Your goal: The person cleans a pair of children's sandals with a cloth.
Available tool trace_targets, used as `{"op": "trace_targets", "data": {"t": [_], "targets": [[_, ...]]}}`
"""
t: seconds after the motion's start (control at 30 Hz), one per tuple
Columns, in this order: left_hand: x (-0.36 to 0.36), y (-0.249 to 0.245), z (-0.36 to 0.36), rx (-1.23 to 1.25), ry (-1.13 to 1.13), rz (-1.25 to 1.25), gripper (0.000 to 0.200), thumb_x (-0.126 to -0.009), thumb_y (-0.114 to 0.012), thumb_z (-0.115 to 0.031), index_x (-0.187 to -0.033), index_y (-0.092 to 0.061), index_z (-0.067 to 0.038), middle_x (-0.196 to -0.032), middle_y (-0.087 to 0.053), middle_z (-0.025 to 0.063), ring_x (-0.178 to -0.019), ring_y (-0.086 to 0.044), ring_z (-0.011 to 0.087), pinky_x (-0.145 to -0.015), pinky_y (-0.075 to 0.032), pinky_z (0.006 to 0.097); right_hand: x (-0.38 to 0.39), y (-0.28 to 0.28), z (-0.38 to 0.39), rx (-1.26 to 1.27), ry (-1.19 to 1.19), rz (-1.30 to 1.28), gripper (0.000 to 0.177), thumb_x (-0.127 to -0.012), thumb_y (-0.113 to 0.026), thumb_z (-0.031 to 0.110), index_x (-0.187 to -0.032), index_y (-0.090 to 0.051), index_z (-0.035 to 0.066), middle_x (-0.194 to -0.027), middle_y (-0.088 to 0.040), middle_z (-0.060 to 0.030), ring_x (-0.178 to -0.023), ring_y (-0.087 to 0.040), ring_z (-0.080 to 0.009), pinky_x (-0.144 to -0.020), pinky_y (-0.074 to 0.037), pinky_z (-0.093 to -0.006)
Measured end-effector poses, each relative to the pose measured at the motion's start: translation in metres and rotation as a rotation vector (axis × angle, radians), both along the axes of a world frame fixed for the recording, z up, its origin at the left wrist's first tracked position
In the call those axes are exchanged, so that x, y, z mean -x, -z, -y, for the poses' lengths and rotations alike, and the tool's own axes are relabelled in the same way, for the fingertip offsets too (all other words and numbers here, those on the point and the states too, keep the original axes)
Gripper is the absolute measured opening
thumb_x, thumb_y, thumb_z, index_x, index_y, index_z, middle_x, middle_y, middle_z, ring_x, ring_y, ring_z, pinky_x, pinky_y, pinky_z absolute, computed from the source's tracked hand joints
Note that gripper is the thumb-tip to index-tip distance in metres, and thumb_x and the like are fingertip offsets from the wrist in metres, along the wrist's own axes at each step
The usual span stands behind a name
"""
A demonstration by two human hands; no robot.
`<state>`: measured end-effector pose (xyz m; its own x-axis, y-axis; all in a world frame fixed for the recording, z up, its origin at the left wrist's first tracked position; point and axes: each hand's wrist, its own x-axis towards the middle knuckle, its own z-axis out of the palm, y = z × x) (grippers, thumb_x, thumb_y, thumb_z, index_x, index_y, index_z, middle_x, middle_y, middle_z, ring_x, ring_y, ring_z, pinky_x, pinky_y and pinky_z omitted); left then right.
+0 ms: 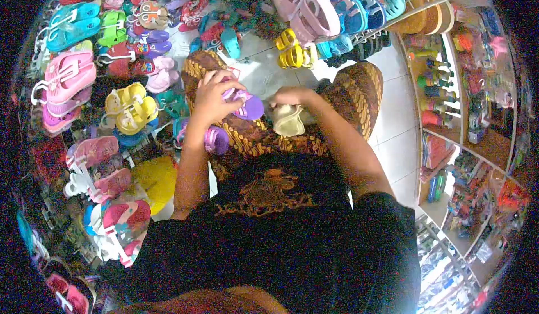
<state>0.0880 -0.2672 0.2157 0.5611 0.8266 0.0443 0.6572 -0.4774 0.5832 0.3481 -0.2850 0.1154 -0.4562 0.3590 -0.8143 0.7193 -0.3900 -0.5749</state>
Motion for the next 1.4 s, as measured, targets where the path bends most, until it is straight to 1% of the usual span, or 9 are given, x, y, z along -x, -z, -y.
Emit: {"op": "trace_targets", "data": {"t": [0.1,0.23,0.43,0.57,0.6,0.8,1.13,1.17,1.4], "targets": [[0.016,-0.005,0.005,-0.008,-0.095,0.019,0.027,-0.065,-0.079,-0.030,-0.091,-0.076,-0.024,-0.111,-0.062,-0.0004,-0.116,-0.050,0.0279,-0.095,-0.040,0.0451,0.005,0.073,0.017,-0.082,-0.338,-0.387,0.034,-0.091,-0.054,0.033,-0.107,-0.069,0.007,-0.093,-0.070,-0.0074,-0.082,-0.066,-0.0173,-0.071,-0.052,-0.0348],[0.040,-0.005,0.012,0.117,-0.154,-0.079,0.027,-0.064,-0.082,-0.034,-0.090,-0.077,-0.025,-0.111,-0.061,-0.0008,-0.115,-0.050,0.0278,-0.095,-0.040,0.0433,0.011,0.076,0.022,0.654,0.198,-0.252,0.028,-0.096,-0.052,0.027,-0.110,-0.066,0.008,-0.094,-0.071,-0.0076,-0.086,-0.068,-0.0159,-0.074,-0.055,-0.0331],[0.038,-0.009,-0.017,0.314,-0.234,-0.139,0.026,-0.059,-0.081,-0.030,-0.084,-0.076,-0.024,-0.107,-0.061,-0.0025,-0.113,-0.052,0.0253,-0.096,-0.042,0.0413,0.023,0.071,0.021,0.330,-0.015,-0.186,0.031,-0.092,-0.049,0.029,-0.103,-0.066,0.006,-0.100,-0.068,-0.0144,-0.099,-0.062,-0.0271,-0.089,-0.047,-0.0378],[0.053,-0.024,-0.044,0.359,-0.264,-0.121,0.027,-0.057,-0.080,-0.029,-0.083,-0.076,-0.024,-0.108,-0.061,-0.0042,-0.110,-0.053,0.0230,-0.094,-0.044,0.0394,0.008,0.177,0.061,-0.577,-0.475,-0.412,0.029,-0.087,-0.055,0.024,-0.106,-0.065,0.006,-0.106,-0.067,-0.0188,-0.102,-0.063,-0.0373,-0.089,-0.050,-0.0452],[0.059,-0.030,-0.047,0.355,-0.282,-0.106,0.026,-0.058,-0.081,-0.030,-0.083,-0.076,-0.024,-0.108,-0.061,-0.0042,-0.110,-0.053,0.0231,-0.094,-0.045,0.0396,0.036,0.068,0.007,-0.338,-0.413,-0.307,0.030,-0.088,-0.053,0.024,-0.110,-0.065,0.007,-0.107,-0.067,-0.0195,-0.097,-0.064,-0.0382,-0.085,-0.051,-0.0459],[0.084,-0.030,-0.087,0.325,-0.295,-0.078,0.026,-0.061,-0.082,-0.033,-0.085,-0.077,-0.024,-0.111,-0.062,-0.0040,-0.111,-0.053,0.0237,-0.095,-0.044,0.0389,0.083,0.035,-0.089,-0.393,-0.075,-0.076,0.038,-0.088,-0.049,0.031,-0.108,-0.069,0.005,-0.109,-0.067,-0.0229,-0.099,-0.064,-0.0417,-0.089,-0.051,-0.0450],[0.091,0.005,-0.118,0.159,-0.253,-0.165,0.027,-0.065,-0.081,-0.039,-0.087,-0.077,-0.025,-0.113,-0.064,-0.0018,-0.110,-0.055,0.0261,-0.094,-0.047,0.0399,0.084,0.066,-0.075,-0.885,-0.388,0.009,0.025,-0.087,-0.052,0.024,-0.105,-0.065,0.013,-0.104,-0.065,-0.0182,-0.104,-0.062,-0.0385,-0.091,-0.049,-0.0488],[0.091,0.011,-0.117,0.147,-0.248,-0.169,0.026,-0.065,-0.081,-0.039,-0.087,-0.077,-0.026,-0.113,-0.064,-0.0019,-0.110,-0.056,0.0261,-0.093,-0.048,0.0400,0.083,0.074,-0.079,-0.868,-0.385,-0.076,0.039,-0.090,-0.053,0.046,-0.112,-0.065,0.015,-0.105,-0.064,-0.0228,-0.099,-0.065,-0.0410,-0.086,-0.053,-0.0509],[0.097,0.022,-0.108,0.101,-0.258,-0.153,0.029,-0.063,-0.082,-0.042,-0.088,-0.077,-0.028,-0.114,-0.065,-0.0017,-0.111,-0.056,0.0258,-0.095,-0.047,0.0400,0.108,0.003,-0.058,-0.881,0.163,0.375,0.052,-0.084,-0.056,0.051,-0.103,-0.062,0.002,-0.100,-0.066,-0.0229,-0.095,-0.067,-0.0388,-0.083,-0.055,-0.0488]]}}
